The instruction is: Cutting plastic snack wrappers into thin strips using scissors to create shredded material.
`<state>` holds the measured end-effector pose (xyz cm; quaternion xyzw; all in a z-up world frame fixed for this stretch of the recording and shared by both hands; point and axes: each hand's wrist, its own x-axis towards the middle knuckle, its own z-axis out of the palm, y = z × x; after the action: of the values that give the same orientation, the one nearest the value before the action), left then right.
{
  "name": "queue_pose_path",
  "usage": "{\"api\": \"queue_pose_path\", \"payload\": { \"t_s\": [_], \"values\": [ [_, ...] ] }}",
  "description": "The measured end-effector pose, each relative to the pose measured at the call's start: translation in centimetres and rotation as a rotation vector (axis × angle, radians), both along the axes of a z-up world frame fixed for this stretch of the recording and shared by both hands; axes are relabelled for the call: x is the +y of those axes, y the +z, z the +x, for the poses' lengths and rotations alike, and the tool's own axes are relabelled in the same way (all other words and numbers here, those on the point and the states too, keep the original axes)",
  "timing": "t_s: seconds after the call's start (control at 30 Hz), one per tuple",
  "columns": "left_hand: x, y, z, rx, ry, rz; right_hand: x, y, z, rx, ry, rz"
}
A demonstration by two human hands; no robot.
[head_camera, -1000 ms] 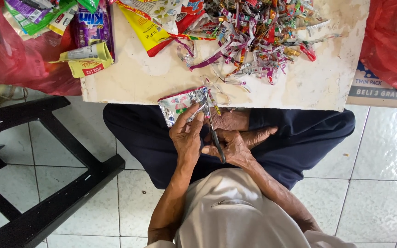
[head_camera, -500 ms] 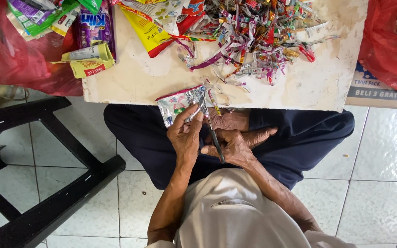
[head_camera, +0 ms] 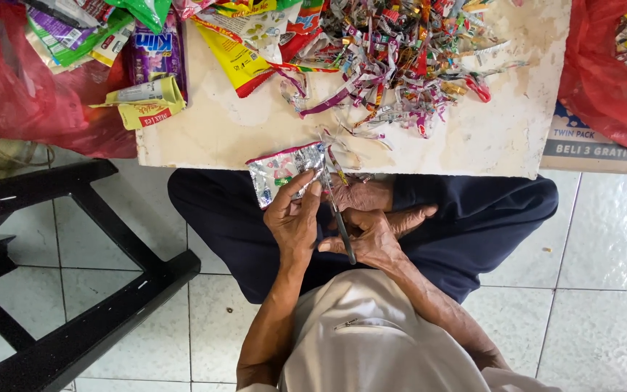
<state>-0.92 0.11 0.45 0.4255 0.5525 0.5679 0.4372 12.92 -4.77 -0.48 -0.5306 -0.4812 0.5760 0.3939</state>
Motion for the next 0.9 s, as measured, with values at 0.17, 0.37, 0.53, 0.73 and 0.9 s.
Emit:
{"api": "queue_pose_path", "payload": {
  "t_s": [0.17, 0.37, 0.53, 0.73, 0.9],
  "values": [
    [-0.5, 0.8, 0.2, -0.02, -0.061, 0.031, -0.5, -1.4, 0.3, 0.037, -0.002, 0.055],
    [-0.8, 0.5, 0.4, -0.088, -0.039, 0.034, 0.3, -1.1, 0.2, 0.049, -0.012, 0.103],
    [-1.1, 1.0, 0.6, -0.052, -0.052, 0.006, 1.2, -0.1, 0.2, 0.06, -0.017, 0.06],
    [-0.3, 2.1, 0.3, 0.059, -0.038, 0.018, 3.3, 1.5, 0.4, 0.068, -0.015, 0.035],
    [0.1, 3.1, 0.6, 0.021, -0.052, 0.118, 4.5, 2.5, 0.5, 0.08, -0.022, 0.002]
  ]
}}
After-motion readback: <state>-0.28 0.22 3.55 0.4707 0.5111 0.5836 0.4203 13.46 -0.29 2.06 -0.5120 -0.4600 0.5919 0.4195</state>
